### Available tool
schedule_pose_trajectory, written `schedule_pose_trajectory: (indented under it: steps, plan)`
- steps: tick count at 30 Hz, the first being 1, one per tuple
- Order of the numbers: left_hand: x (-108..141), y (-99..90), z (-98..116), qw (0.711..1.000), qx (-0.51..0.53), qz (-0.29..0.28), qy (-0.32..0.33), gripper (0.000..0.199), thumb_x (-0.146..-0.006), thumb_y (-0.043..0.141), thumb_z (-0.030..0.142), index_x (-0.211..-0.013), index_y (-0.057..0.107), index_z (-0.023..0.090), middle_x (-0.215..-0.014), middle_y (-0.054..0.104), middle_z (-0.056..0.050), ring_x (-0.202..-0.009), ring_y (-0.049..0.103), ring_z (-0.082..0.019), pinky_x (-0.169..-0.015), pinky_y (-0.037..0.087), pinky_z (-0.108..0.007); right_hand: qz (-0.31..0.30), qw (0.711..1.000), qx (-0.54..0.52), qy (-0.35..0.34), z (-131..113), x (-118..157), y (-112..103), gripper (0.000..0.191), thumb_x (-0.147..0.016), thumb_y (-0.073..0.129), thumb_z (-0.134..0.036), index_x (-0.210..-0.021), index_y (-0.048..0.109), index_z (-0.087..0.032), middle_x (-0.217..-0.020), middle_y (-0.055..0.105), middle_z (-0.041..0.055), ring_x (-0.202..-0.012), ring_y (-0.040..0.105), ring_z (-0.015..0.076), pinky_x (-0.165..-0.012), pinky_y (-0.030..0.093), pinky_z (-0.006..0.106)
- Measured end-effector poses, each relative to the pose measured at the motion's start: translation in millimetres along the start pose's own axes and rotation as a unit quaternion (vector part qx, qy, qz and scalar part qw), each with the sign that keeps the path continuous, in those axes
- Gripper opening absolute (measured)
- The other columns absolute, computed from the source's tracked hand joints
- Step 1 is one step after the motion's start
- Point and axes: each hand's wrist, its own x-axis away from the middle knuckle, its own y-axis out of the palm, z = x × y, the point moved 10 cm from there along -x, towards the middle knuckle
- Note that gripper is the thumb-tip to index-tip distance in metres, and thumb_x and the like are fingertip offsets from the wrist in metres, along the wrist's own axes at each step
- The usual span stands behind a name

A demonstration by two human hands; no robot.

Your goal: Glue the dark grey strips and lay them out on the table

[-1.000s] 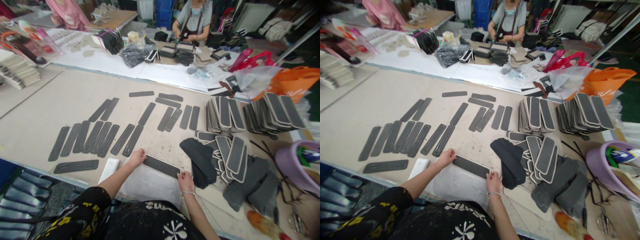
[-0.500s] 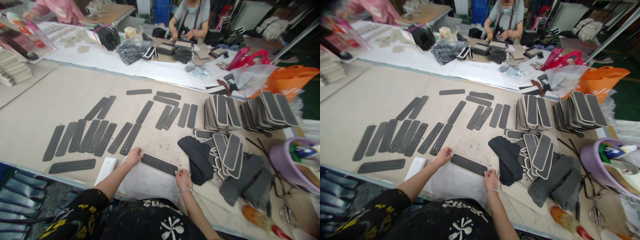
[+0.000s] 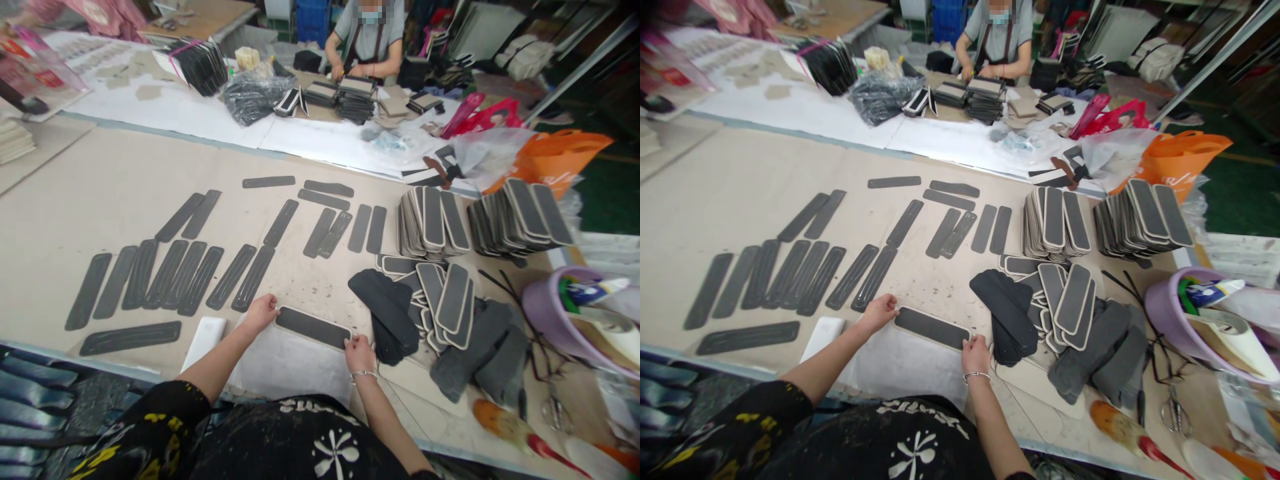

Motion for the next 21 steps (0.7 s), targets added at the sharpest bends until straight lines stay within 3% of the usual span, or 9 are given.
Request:
schedule_pose_trajectory:
  steps: [11, 18, 21]
  plan:
    - [-1.8, 0.5, -1.0, 1.000, -0.008, -0.001, -0.010, 0.024, -0.066, 0.069, 0.012, -0.085, 0.057, 0.018, -0.075, 0.062, 0.003, -0.073, 0.058, -0.012, -0.066, 0.039, -0.021, -0.015, 1.000, 0.010, -0.010, -1.8, 0.2, 0.6, 0.026, -0.087, 0.048, -0.034, -0.106, 0.052, -0.016, -0.097, 0.070, 0.0090, -0.090, 0.065, 0.0203, -0.077, 0.043, 0.028]
    - [-5.5, 2.8, 0.9, 1.000, -0.017, -0.012, -0.011, 0.024, -0.065, 0.069, 0.012, -0.083, 0.054, 0.019, -0.072, 0.059, 0.003, -0.072, 0.057, -0.014, -0.063, 0.037, -0.023, -0.019, 0.999, 0.032, -0.030, -7.2, 2.2, -4.8, 0.021, -0.087, 0.048, -0.036, -0.102, 0.050, -0.022, -0.084, 0.070, 0.0006, -0.082, 0.066, 0.0184, -0.071, 0.043, 0.027]
    - [-6.8, 4.4, 0.1, 1.000, -0.023, -0.015, -0.013, 0.024, -0.065, 0.069, 0.013, -0.083, 0.053, 0.019, -0.072, 0.059, 0.003, -0.072, 0.057, -0.014, -0.063, 0.036, -0.023, -0.017, 0.998, 0.055, -0.035, -12.3, 4.2, -7.0, 0.019, -0.087, 0.045, -0.037, -0.101, 0.051, -0.024, -0.082, 0.070, 0.0015, -0.078, 0.066, 0.0201, -0.069, 0.043, 0.030]
